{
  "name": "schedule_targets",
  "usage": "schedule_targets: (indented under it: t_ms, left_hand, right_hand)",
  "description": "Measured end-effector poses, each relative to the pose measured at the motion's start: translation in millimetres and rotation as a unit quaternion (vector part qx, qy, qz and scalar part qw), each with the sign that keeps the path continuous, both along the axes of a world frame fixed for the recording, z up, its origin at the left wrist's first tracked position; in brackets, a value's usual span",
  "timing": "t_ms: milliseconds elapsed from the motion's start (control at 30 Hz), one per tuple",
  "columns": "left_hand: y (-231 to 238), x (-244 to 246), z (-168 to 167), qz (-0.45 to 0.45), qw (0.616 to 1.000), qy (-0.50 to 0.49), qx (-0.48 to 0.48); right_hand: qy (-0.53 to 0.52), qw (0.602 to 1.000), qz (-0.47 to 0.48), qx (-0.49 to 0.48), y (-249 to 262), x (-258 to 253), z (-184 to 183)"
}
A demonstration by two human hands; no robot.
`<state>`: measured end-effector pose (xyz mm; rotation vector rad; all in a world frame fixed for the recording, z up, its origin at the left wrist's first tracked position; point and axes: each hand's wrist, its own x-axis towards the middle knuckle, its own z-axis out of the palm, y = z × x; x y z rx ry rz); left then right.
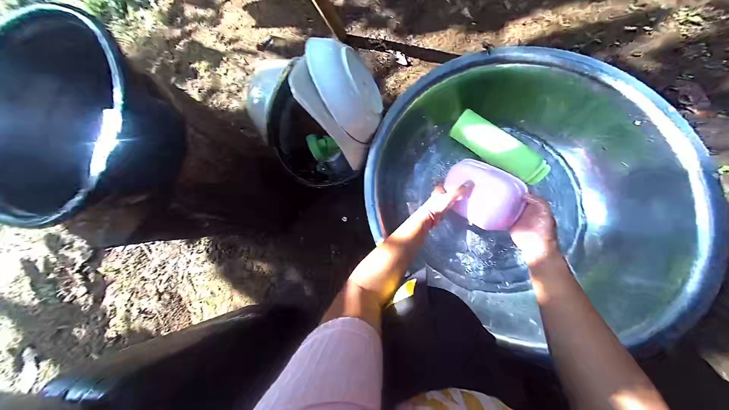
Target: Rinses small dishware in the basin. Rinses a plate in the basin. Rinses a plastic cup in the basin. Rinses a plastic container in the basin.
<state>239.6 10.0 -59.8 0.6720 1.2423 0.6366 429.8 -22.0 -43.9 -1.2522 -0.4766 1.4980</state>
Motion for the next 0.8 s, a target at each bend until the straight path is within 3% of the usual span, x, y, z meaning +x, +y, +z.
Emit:
schedule_targets:
  t_ms: [67, 100, 167, 233, 333, 400, 433, 467, 533, 600, 700, 767, 800]
  left_hand:
    - [8, -7, 11, -0.045, 0.992, 0.028, 0.115]
    - [13, -13, 30, -0.096, 0.980, 0.089, 0.151]
    - [17, -21, 80, -0.203, 0.935, 0.230, 0.177]
    - [17, -22, 135, -0.265, 0.895, 0.303, 0.190]
    - [5, -23, 193, -0.221, 0.853, 0.339, 0.330]
    - [-2, -28, 176, -0.110, 0.843, 0.262, 0.458]
    - [-6, -31, 155, -0.066, 0.864, 0.223, 0.446]
    - [-9, -34, 133, -0.045, 0.904, 0.215, 0.366]
    - [-9, -45, 107, -0.026, 0.952, 0.245, 0.183]
    - [-8, -68, 115, 0.007, 0.946, 0.273, 0.173]
    - [-25, -127, 177, 0.112, 0.920, 0.253, 0.277]
    - [-41, -205, 218, 0.177, 0.857, 0.232, 0.425]
    - [-44, -259, 230, 0.217, 0.806, 0.190, 0.518]
  right_hand:
    - [0.017, 0.999, -0.031, -0.008, 6, 3, 7]
    - [0.013, 1.000, -0.028, -0.002, 7, 6, 11]
    - [0.015, 0.999, -0.012, 0.032, 6, 14, 17]
    - [0.048, 0.996, -0.015, 0.077, 10, 19, 29]
    - [0.120, 0.981, -0.023, 0.149, 19, 19, 56]
    - [0.108, 0.985, 0.025, 0.135, 28, 7, 63]
    - [0.050, 0.992, 0.062, 0.098, 32, -2, 62]
    - [-0.061, 0.991, 0.105, 0.053, 37, -6, 58]
    - [-0.314, 0.927, 0.204, -0.025, 59, 0, 48]
    - [-0.497, 0.837, 0.227, -0.003, 88, 9, 38]
    - [-0.638, 0.735, 0.223, 0.059, 122, 19, 24]
    - [-0.666, 0.681, 0.302, 0.032, 146, 33, 4]
    - [-0.666, 0.662, 0.344, 0.001, 152, 40, -9]
